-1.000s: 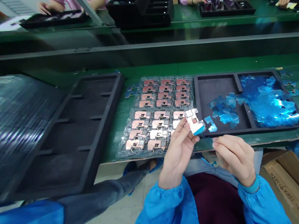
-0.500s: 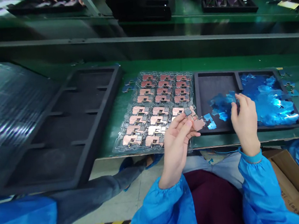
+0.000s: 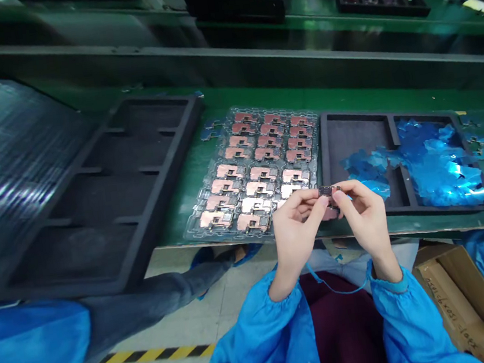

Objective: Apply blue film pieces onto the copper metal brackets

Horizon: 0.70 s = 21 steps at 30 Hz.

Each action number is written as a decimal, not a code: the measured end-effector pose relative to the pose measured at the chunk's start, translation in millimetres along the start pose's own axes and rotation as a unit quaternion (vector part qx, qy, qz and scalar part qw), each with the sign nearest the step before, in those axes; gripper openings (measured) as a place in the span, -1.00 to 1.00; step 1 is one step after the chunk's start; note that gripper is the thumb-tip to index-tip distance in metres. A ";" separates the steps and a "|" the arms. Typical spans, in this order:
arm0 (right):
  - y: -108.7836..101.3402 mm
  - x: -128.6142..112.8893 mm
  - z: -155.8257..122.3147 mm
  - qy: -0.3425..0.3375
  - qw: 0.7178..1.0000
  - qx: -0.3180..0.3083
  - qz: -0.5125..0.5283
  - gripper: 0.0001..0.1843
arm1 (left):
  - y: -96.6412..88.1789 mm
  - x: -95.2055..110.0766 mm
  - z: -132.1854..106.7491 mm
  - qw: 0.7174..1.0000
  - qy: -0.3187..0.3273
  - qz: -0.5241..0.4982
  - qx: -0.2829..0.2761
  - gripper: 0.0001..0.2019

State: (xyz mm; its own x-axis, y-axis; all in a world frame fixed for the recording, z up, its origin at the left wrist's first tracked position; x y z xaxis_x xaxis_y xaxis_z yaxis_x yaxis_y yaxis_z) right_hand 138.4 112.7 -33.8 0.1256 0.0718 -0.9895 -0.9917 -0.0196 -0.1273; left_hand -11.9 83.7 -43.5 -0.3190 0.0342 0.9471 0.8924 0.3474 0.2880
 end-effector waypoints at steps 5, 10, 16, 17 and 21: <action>1.0 4.1 -2.4 0.013 1.000 -0.003 0.002 -0.70 | -1.9 -2.1 -1.3 1.000 -0.017 -0.007 -0.010 -0.78; 4.7 3.0 -8.3 -0.002 0.995 0.081 0.049 -0.70 | -2.3 3.3 -2.6 0.997 -0.036 -0.031 -0.054 -0.79; 30.0 0.1 -2.6 0.011 0.997 0.049 0.062 -0.65 | -29.0 33.7 5.1 0.981 0.078 0.159 -0.075 -0.77; 34.2 0.4 -0.8 0.015 0.997 0.047 0.064 -0.63 | -32.4 41.5 7.1 0.963 0.122 0.223 -0.089 -0.70; 52.2 4.8 5.4 0.024 0.994 0.049 0.091 -0.58 | -38.1 61.4 13.9 0.849 0.276 0.426 -0.147 -0.63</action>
State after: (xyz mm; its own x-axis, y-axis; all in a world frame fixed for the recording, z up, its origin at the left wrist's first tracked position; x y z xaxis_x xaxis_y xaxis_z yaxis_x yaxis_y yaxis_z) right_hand 87.0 117.3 -44.8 -0.0579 0.0290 -0.9979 -0.9959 0.0687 0.0597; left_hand -69.9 85.7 1.7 0.6085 -0.3157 0.7281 0.7909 0.1655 -0.5892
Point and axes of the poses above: each hand's wrist, its own z-axis towards the middle knuckle, its own y-axis out of the palm, x = y × z, the point moved 6 cm from there along z, towards the middle knuckle, and after that the axes turned 3 degrees about -z, right-handed, at the moved point
